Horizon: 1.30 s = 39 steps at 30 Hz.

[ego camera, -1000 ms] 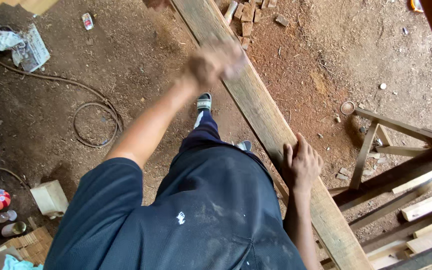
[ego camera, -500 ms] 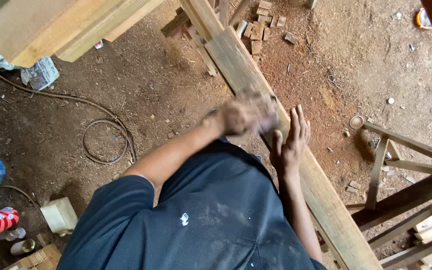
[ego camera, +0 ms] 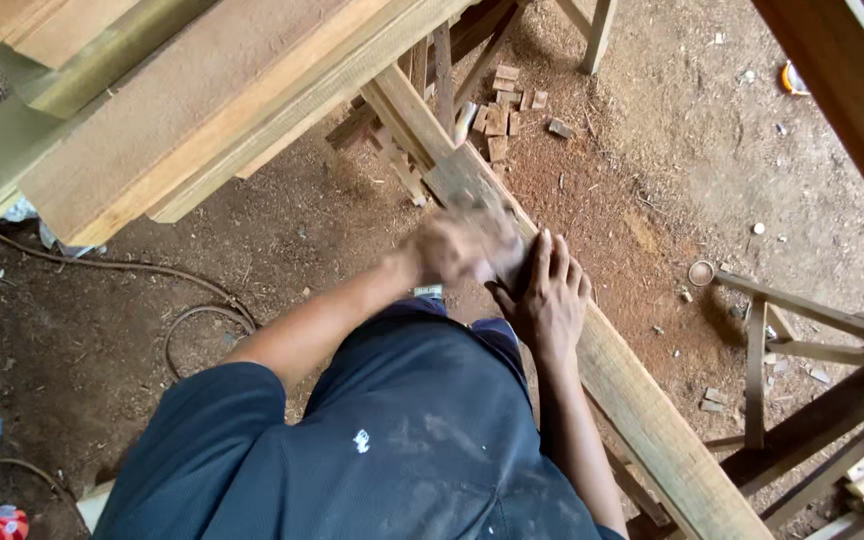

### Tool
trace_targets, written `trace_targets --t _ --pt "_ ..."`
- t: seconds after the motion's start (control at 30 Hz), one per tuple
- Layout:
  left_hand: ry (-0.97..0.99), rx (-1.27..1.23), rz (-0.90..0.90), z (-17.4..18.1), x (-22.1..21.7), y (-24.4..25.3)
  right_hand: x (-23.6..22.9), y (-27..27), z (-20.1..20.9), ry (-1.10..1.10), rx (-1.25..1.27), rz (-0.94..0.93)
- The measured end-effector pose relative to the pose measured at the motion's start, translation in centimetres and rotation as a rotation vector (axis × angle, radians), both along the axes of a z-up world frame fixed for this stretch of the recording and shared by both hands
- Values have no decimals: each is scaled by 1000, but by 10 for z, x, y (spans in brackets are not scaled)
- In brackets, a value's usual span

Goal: The person sands a long wooden beam by hand using a piece of sandpaper, applying it to the top surface and edges of the wood while holding the beam steady.

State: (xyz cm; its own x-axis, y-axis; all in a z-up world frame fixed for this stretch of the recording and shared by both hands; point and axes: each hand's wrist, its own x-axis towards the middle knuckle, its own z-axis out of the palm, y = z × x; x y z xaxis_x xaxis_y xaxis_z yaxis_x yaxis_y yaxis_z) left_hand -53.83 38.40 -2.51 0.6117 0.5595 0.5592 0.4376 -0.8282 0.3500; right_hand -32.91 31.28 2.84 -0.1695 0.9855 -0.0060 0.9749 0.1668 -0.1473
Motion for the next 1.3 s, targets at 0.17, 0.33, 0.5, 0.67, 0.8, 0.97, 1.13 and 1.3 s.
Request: trace_targets --t 0.17,0.33,0.5,0.67,0.8,0.97,1.13,1.3 --pt "169 150 453 5 -33 44 -1 2 10 4 -34 -27" --pt "86 -266 62 0 0 8 -2 0 7 46 -24 -43" --pt "137 -73 -21 7 -14 -3 -3 4 5 -37 -63 -52" --pt "166 -193 278 14 -29 31 -4 5 0 -67 -94 -80" --pt "160 -125 75 0 14 -12 0 4 -9 -56 -122 -91" --pt "231 -263 74 5 8 -7 17 -6 -22 105 40 -3" --pt "146 126 469 18 -25 26 65 -28 -20 -96 -38 -8" --pt "237 -273 185 33 38 -21 88 -46 -13 -117 -13 -17"
